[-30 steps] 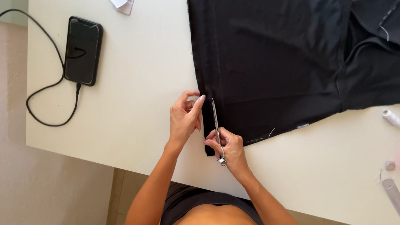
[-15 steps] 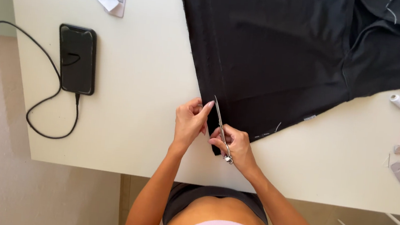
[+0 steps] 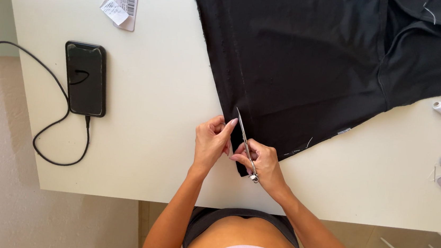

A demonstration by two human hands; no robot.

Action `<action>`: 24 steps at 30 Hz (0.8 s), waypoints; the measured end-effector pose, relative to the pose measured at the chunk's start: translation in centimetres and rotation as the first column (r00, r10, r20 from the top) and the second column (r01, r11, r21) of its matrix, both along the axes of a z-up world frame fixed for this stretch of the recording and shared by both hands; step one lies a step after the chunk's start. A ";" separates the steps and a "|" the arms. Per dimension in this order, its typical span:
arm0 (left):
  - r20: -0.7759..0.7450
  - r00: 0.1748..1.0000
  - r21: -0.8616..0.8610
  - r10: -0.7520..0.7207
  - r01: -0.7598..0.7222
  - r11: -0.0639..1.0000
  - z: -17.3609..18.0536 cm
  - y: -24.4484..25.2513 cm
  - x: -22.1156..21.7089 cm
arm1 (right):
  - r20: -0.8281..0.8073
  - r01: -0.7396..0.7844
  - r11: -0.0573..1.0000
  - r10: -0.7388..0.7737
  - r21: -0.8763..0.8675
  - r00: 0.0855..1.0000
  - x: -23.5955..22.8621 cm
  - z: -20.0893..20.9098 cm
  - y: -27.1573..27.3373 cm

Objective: The person cuts a black fabric garment along a marked line using scissors. They trim the edges and remove excess fabric pieces, then smooth the garment on the table.

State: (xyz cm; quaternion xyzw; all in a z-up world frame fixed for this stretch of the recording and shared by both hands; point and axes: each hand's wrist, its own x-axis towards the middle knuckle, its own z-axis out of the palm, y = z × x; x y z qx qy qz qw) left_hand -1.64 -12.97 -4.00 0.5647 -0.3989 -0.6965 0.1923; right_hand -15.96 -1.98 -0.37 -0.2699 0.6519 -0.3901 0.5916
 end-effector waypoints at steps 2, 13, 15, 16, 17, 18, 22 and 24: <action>-0.001 1.000 0.009 0.002 -0.002 1.000 0.2 0.0 0.1 | -0.013 -0.009 1.000 0.009 -0.008 1.000 -0.1 -0.3 0.0; -0.002 1.000 0.027 0.000 0.000 1.000 -0.2 0.1 0.2 | 0.019 -0.008 1.000 0.008 -0.002 1.000 -0.5 0.1 -1.8; -0.012 1.000 0.031 0.012 -0.012 0.999 0.0 0.1 0.2 | 0.017 0.005 1.000 -0.005 0.012 1.000 -0.4 0.2 -1.8; -0.012 1.000 0.029 0.015 -0.014 0.999 -0.2 0.1 0.2 | 0.017 0.002 1.000 -0.002 0.010 1.000 -0.6 0.0 -1.9; -0.011 1.000 0.028 0.011 -0.011 1.000 -0.4 0.2 0.3 | 0.040 -0.002 1.000 0.002 0.012 0.999 -0.7 -0.2 -1.9; -0.010 1.000 0.026 0.007 -0.007 1.000 -0.5 0.4 0.3 | 0.062 -0.007 1.000 0.006 0.013 0.998 -0.8 -0.4 -1.9; -0.012 1.000 0.017 0.005 -0.004 1.000 -0.6 0.3 0.6 | 0.065 -0.013 1.000 0.013 0.000 0.998 -1.2 0.7 -3.7; -0.016 1.000 0.025 0.010 -0.010 1.000 -0.5 0.4 0.6 | 0.074 -0.020 1.000 0.020 -0.008 0.997 -1.2 0.3 -4.1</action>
